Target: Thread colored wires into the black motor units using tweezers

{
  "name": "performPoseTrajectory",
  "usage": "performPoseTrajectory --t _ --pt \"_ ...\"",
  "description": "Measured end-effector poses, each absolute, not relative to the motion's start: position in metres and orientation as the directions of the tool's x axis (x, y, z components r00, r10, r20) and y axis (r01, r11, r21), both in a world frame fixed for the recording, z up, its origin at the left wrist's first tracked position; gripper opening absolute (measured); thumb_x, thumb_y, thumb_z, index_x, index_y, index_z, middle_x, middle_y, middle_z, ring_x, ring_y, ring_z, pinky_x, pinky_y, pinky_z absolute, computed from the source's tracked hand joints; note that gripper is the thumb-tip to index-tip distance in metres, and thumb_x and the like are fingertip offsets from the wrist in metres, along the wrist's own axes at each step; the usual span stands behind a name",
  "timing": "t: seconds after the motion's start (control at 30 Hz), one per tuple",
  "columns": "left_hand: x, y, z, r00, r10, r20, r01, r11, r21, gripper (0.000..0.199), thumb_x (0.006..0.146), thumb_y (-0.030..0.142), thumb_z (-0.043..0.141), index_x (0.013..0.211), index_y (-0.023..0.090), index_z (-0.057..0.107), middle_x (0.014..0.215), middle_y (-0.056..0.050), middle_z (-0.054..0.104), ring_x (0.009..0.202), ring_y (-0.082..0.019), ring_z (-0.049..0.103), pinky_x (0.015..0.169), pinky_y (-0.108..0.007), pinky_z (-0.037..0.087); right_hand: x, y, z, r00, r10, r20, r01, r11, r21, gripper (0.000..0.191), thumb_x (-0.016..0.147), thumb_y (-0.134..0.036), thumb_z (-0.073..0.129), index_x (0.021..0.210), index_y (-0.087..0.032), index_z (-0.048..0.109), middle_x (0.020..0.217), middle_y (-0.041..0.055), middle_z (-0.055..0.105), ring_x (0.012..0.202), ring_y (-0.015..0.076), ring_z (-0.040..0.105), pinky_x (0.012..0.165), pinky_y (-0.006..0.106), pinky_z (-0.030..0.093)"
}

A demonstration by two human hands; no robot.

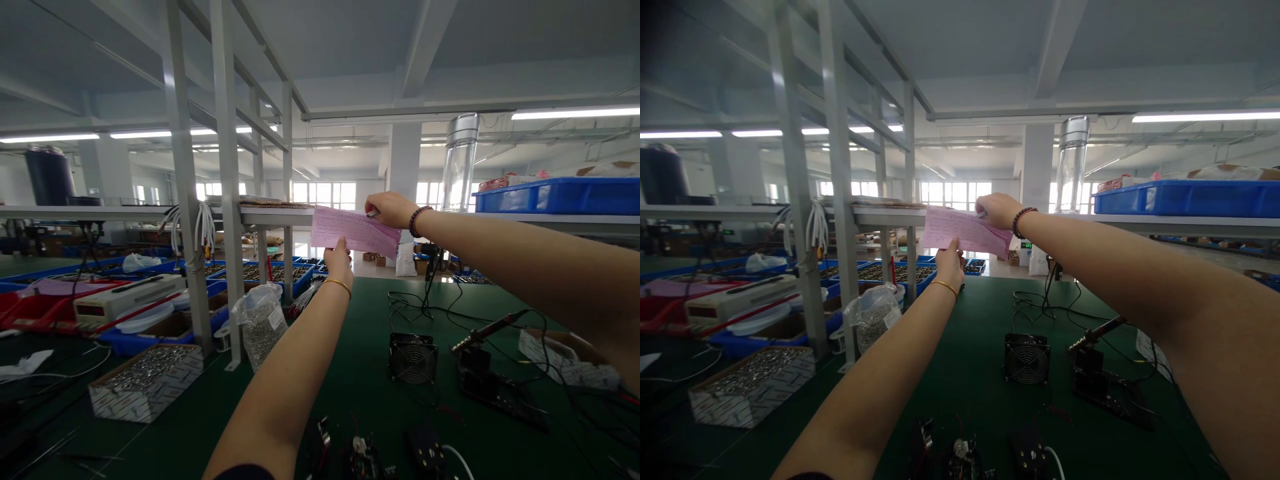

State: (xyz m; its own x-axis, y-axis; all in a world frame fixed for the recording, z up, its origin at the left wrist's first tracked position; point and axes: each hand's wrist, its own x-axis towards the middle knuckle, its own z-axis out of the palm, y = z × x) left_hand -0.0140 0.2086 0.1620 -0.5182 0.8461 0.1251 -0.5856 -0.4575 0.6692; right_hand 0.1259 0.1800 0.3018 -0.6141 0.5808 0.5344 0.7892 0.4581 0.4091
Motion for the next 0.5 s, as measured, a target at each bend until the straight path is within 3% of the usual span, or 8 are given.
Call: performPoseTrajectory --t 0.23,0.5 --pt "-0.009 0.205 0.167 -0.506 0.855 0.115 -0.601 -0.446 0.663 0.024 0.105 0.032 0.072 0.120 0.014 0.069 0.107 -0.005 0.071 0.083 -0.015 0.070 0.070 -0.029 0.063 0.127 0.180 0.302 -0.574 0.597 0.560 0.814 0.490 0.311 0.016 0.106 -0.018 0.066 0.120 -0.014 0.073 0.118 0.0093 0.076 0.107 0.0241 0.072 0.092 0.039 0.057" --pt "-0.006 0.206 0.156 -0.484 0.870 0.095 -0.664 -0.435 0.608 0.026 0.105 0.035 0.072 0.121 0.014 0.068 0.109 -0.006 0.071 0.084 -0.016 0.071 0.071 -0.030 0.064 0.118 0.177 0.286 -0.640 0.531 0.555 0.753 0.577 0.317 0.025 0.099 -0.006 0.062 0.120 -0.015 0.073 0.118 0.0136 0.076 0.109 0.0281 0.067 0.090 0.035 0.049"
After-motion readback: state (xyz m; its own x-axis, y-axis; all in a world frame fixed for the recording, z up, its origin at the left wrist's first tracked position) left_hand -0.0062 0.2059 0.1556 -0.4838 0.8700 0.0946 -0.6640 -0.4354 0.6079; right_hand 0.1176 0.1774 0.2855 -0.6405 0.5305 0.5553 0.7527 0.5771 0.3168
